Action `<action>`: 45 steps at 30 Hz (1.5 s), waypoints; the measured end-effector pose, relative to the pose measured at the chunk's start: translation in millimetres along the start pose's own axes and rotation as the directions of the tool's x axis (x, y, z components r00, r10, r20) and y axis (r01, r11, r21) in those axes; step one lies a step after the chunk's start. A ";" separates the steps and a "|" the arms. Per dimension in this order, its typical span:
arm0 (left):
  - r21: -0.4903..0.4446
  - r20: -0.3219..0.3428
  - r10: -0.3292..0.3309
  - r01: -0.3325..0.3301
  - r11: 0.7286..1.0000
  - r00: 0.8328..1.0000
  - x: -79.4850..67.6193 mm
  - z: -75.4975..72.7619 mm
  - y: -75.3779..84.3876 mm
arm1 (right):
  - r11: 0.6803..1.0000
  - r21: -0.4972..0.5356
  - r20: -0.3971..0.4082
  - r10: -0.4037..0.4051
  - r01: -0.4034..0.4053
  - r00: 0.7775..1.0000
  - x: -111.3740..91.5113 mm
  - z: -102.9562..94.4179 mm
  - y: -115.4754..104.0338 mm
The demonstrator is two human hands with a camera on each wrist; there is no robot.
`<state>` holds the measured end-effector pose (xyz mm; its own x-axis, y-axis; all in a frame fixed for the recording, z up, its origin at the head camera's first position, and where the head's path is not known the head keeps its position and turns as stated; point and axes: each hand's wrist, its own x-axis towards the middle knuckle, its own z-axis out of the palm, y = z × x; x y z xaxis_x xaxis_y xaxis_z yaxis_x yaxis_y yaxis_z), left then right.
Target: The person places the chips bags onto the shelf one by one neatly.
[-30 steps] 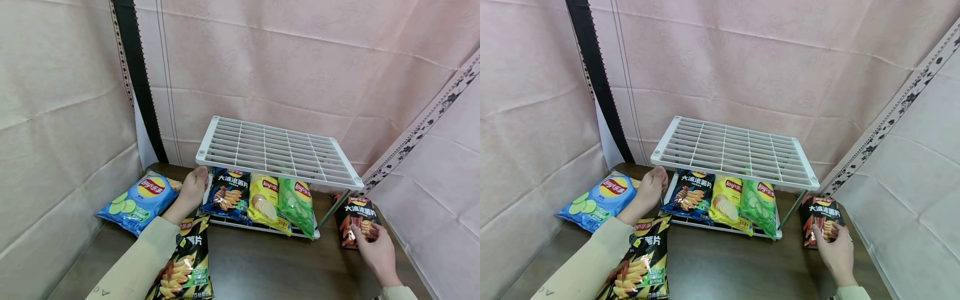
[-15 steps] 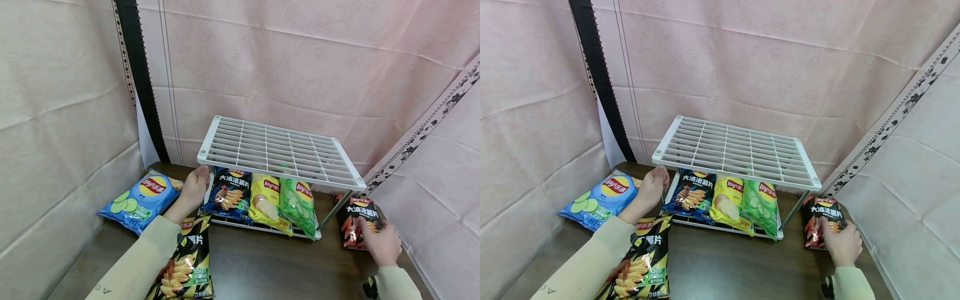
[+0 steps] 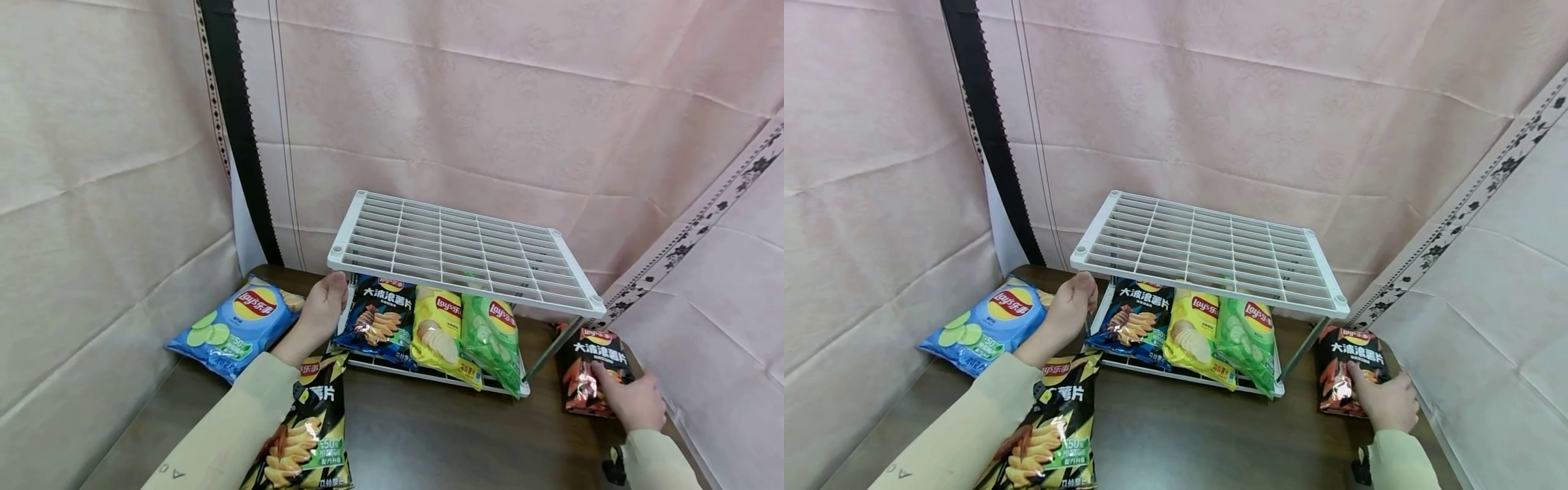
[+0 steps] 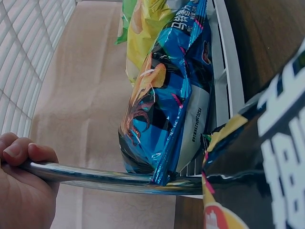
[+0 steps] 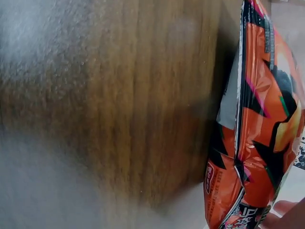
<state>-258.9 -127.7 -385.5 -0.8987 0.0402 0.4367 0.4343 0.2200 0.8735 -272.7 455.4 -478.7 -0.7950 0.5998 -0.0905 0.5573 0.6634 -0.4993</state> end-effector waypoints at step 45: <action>0.031 -0.024 -0.012 0.013 0.999 1.000 10.3 5.0 -40.2 | 0.986 0.163 0.205 -0.002 -0.032 0.979 15.4 9.1 23.0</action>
<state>-285.9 -131.2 -417.2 -0.9023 0.0138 0.4308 0.4203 0.2503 0.8722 -274.3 475.8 -499.5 -0.8284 0.4940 -0.2641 0.5359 0.5618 -0.6303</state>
